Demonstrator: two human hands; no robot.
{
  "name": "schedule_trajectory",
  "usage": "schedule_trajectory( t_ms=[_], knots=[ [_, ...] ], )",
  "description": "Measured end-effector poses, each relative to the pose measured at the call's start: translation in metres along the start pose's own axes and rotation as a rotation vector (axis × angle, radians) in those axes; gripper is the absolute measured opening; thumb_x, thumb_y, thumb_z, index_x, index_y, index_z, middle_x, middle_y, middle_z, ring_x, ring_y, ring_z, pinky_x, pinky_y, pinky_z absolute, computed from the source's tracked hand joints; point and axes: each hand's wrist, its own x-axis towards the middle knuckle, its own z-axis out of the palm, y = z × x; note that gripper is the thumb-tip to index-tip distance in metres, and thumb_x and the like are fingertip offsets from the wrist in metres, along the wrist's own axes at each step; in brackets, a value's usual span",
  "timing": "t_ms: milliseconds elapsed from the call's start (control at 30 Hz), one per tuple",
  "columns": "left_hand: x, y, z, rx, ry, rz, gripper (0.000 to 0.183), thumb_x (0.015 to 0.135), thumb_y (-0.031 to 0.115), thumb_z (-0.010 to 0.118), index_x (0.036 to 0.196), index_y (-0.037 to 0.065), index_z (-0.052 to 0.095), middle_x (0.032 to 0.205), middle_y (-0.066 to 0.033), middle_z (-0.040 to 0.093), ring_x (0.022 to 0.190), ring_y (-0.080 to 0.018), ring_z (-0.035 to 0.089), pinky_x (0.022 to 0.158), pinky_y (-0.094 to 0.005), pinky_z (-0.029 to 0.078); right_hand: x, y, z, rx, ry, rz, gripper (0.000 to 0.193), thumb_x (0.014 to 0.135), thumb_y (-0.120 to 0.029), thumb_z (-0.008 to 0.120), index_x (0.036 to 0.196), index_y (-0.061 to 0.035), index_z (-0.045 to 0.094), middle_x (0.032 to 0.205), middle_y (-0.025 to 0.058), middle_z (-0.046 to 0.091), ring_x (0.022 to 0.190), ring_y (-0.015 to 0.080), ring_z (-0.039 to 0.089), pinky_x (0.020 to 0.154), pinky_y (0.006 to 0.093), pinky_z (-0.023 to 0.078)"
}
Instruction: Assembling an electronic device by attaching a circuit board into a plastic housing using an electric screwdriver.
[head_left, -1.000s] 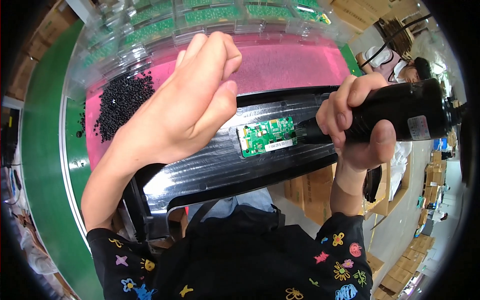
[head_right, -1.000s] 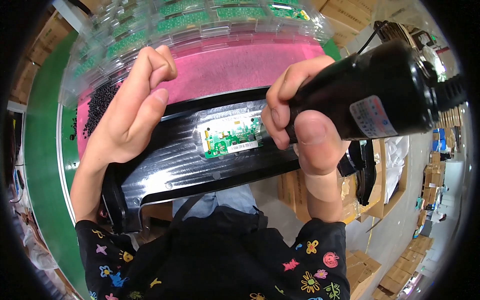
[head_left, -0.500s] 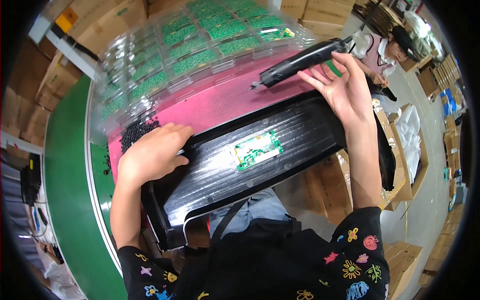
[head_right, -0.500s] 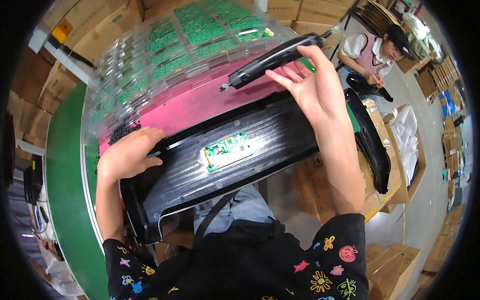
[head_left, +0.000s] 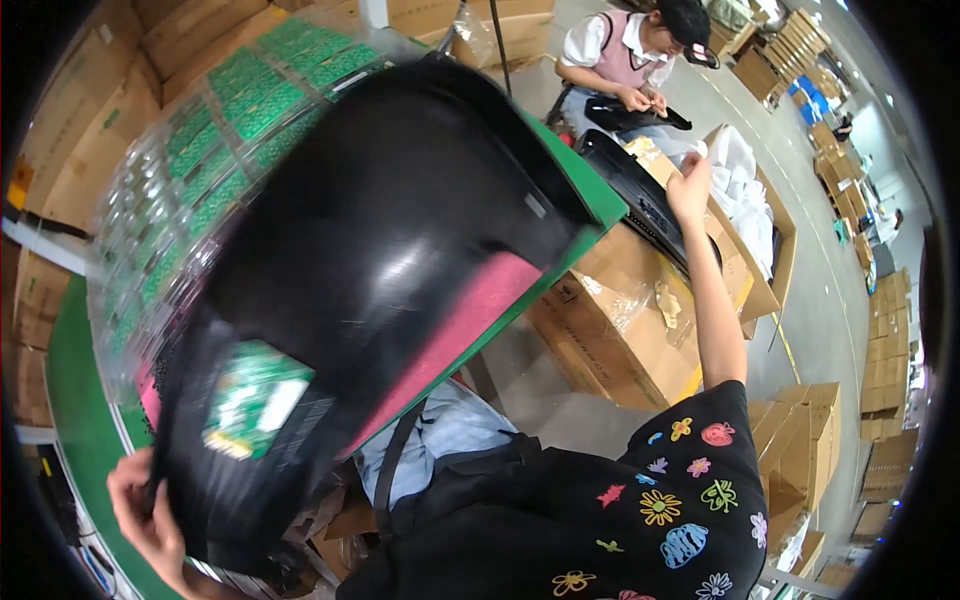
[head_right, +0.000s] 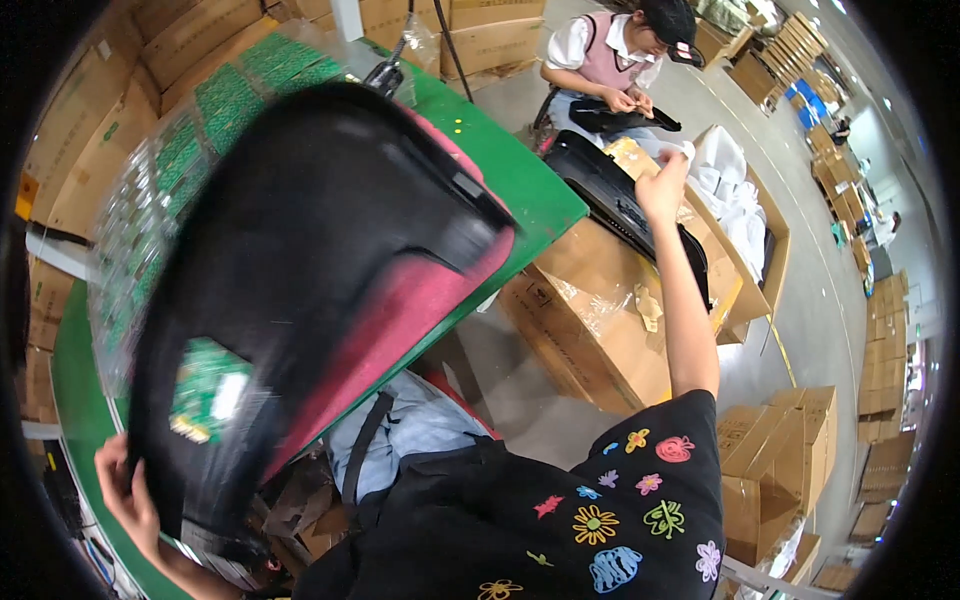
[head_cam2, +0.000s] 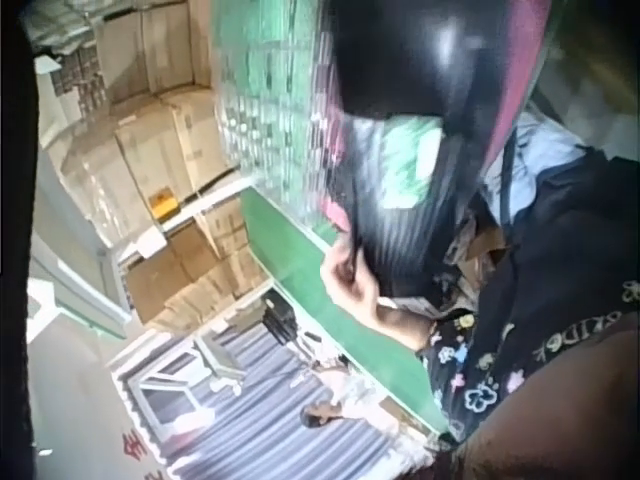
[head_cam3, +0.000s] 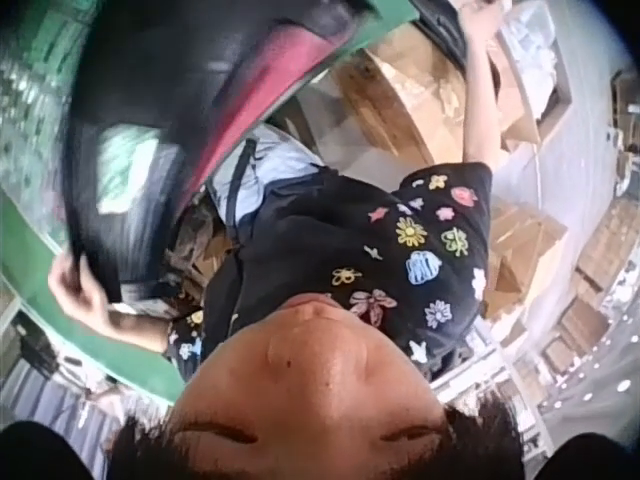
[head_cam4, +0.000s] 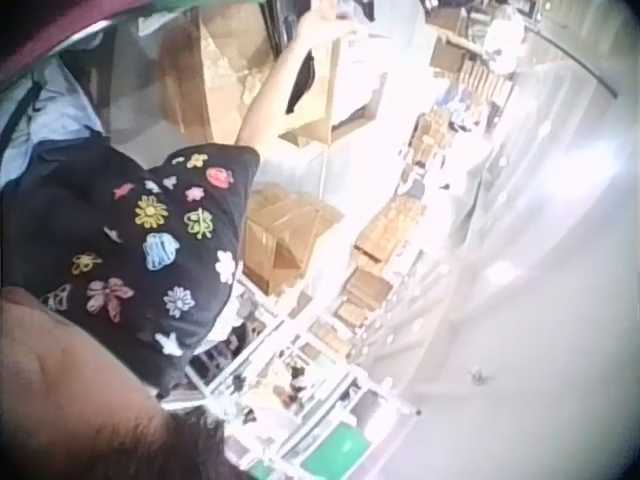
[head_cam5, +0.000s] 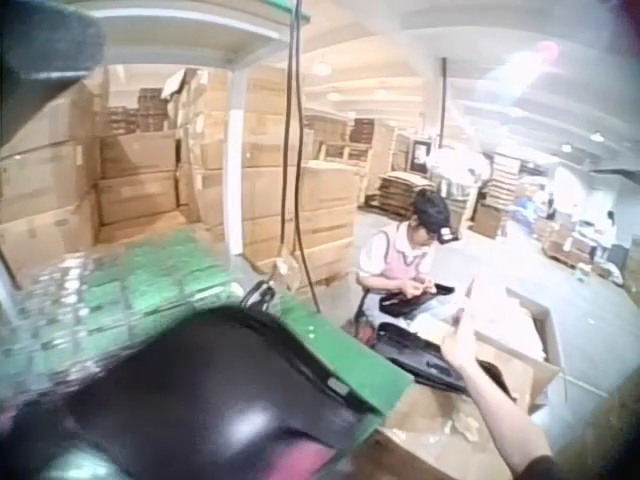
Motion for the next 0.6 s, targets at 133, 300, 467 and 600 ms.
schedule_trajectory(
  t_ms=[133, 300, 467, 600],
  knots=[
    [-0.069, -0.075, -0.057, 0.028, 0.511, -0.197, 0.036, 0.097, 0.006, 0.053, 0.131, -0.005, 0.048, 0.131, -0.014, 0.053, 0.117, -0.0238, 0.052, 0.104, -0.0342, 0.038, -0.056, 0.083, 0.018, -0.178, -0.577, 0.228, 0.043, 0.077, -0.018, 0.059, 0.12, -0.0093, 0.058, 0.118, 0.0166, 0.062, 0.117, 0.0314, 0.057, 0.098, 0.0427, 0.045],
    [-0.154, -0.082, -0.088, -0.691, 1.068, -0.608, 0.054, 0.077, 0.017, 0.062, 0.126, -0.004, 0.054, 0.123, -0.0195, 0.059, 0.112, -0.0317, 0.057, 0.102, -0.0429, 0.045, -0.095, 0.064, 0.023, -0.357, -0.5, 0.205, 0.038, 0.08, -0.033, 0.066, 0.113, -0.0141, 0.064, 0.115, 0.0141, 0.063, 0.111, 0.0333, 0.06, 0.093, 0.0493, 0.046],
    [-0.143, -0.059, -0.084, -0.847, 1.086, -0.47, 0.032, 0.069, 0.011, 0.058, 0.099, 0.001, 0.063, 0.099, -0.0116, 0.068, 0.088, -0.0274, 0.068, 0.081, -0.0404, 0.057, -0.104, 0.041, 0.011, -0.154, -0.289, 0.012, 0.028, 0.093, -0.025, 0.061, 0.112, -0.004, 0.063, 0.111, 0.0193, 0.064, 0.104, 0.0362, 0.061, 0.091, 0.0438, 0.048],
    [-0.124, -0.086, -0.072, -1.057, 1.136, -0.489, 0.032, 0.076, 0.011, 0.055, 0.105, 0.0, 0.061, 0.108, -0.0144, 0.068, 0.093, -0.0297, 0.068, 0.077, -0.0431, 0.057, -0.068, 0.138, 0.028, -0.43, -0.059, -0.203, 0.042, 0.094, -0.037, 0.06, 0.114, 0.0007, 0.062, 0.107, 0.0235, 0.065, 0.096, 0.0419, 0.063, 0.079, 0.0499, 0.05]
  ],
)
